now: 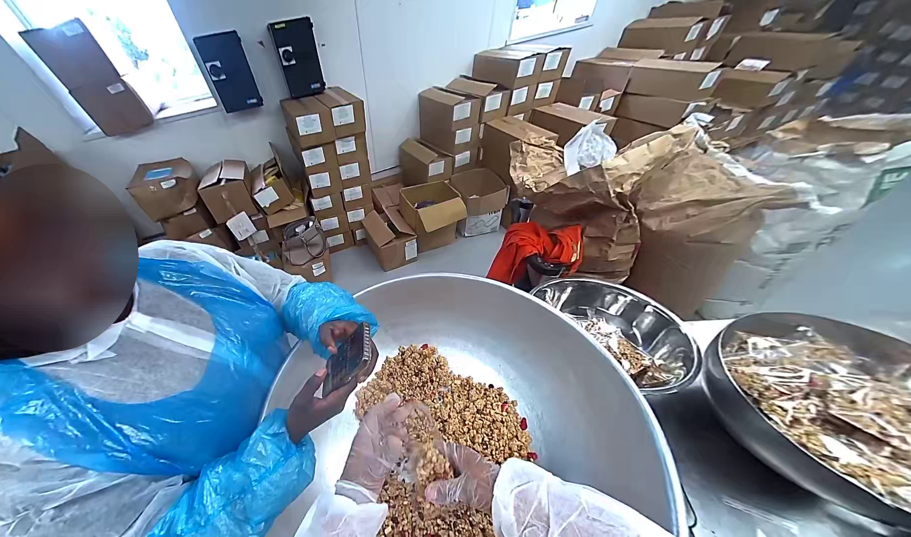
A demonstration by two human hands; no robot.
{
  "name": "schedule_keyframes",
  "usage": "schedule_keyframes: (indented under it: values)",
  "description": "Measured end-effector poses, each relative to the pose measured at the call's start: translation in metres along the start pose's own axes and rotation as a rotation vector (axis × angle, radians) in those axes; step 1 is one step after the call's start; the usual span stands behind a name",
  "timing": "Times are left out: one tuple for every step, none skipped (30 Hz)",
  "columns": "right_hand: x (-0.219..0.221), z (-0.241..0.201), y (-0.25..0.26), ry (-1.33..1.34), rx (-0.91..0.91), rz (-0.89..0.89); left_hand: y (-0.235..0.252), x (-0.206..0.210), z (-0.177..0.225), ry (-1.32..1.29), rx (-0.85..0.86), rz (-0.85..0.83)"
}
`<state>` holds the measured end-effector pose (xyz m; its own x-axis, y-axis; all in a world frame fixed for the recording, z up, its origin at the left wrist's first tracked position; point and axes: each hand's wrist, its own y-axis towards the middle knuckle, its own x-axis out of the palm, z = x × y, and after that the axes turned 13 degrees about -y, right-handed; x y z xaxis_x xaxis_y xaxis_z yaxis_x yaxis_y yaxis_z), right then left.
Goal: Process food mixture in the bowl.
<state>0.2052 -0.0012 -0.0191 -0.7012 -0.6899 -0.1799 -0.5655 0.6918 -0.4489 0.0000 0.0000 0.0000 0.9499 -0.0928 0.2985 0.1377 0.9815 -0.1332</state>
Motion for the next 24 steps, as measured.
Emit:
schedule_keyframes:
  values:
    - [-0.004,-0.004,-0.003,0.052,-0.004,0.022,0.002,-0.001,-0.010,-0.007,-0.030,-0.042]
    - [-0.007,-0.007,-0.005,0.082,-0.019,0.028,0.003,-0.001,-0.018,0.009,-0.067,-0.102]
    - [-0.009,-0.008,-0.006,0.097,-0.050,0.033,0.002,0.002,-0.025,0.025,-0.097,-0.163]
    - [-0.009,-0.006,-0.005,0.104,-0.081,0.051,-0.001,0.007,-0.029,0.001,-0.149,-0.201]
    - [-0.009,-0.006,-0.006,0.103,-0.088,0.078,-0.006,0.015,-0.029,-0.029,-0.220,-0.192]
    - [-0.008,-0.007,-0.007,0.103,-0.073,0.105,-0.010,0.023,-0.029,-0.057,-0.300,-0.155]
    - [-0.007,-0.008,-0.007,0.114,-0.054,0.136,-0.011,0.027,-0.032,-0.093,-0.342,-0.123]
    - [-0.007,-0.005,-0.007,0.135,-0.046,0.167,-0.009,0.029,-0.036,-0.142,-0.353,-0.112]
    - [-0.008,-0.005,-0.008,0.154,-0.045,0.201,-0.007,0.027,-0.038,-0.186,-0.350,-0.126]
    - [-0.009,-0.006,-0.009,0.145,-0.055,0.243,-0.004,0.024,-0.039,-0.207,-0.333,-0.151]
    - [-0.011,-0.009,-0.010,0.125,-0.089,0.284,-0.002,0.022,-0.039,-0.204,-0.306,-0.164]
    - [-0.014,-0.011,-0.010,0.090,-0.134,0.320,-0.001,0.021,-0.038,-0.182,-0.284,-0.155]
    - [-0.019,-0.013,-0.009,0.032,-0.180,0.344,-0.001,0.021,-0.034,-0.136,-0.285,-0.129]
    - [-0.023,-0.013,-0.008,-0.024,-0.219,0.365,-0.002,0.023,-0.031,-0.083,-0.299,-0.087]
    - [-0.026,-0.011,-0.004,-0.050,-0.239,0.394,-0.003,0.025,-0.028,-0.042,-0.319,-0.040]
    - [-0.029,-0.008,-0.001,-0.024,-0.213,0.422,-0.002,0.026,-0.026,-0.011,-0.329,0.004]
    - [-0.031,-0.004,0.003,0.026,-0.140,0.433,-0.002,0.027,-0.024,0.011,-0.322,0.041]
    - [-0.031,0.003,0.006,0.049,-0.039,0.404,-0.001,0.026,-0.023,0.026,-0.309,0.075]
    - [-0.030,0.012,0.010,-0.010,0.067,0.311,0.001,0.025,-0.022,0.038,-0.288,0.109]
    - [-0.025,0.021,0.011,-0.149,0.159,0.160,0.002,0.024,-0.021,0.046,-0.276,0.135]
    - [-0.017,0.030,0.013,-0.341,0.212,-0.004,0.004,0.023,-0.022,0.055,-0.268,0.146]
    - [-0.005,0.035,0.015,-0.576,0.243,-0.155,0.005,0.022,-0.022,0.060,-0.266,0.146]
    - [0.009,0.041,0.018,-0.798,0.262,-0.268,0.006,0.022,-0.025,0.055,-0.262,0.143]
    - [0.024,0.049,0.022,-0.962,0.277,-0.337,0.007,0.023,-0.026,0.040,-0.266,0.142]
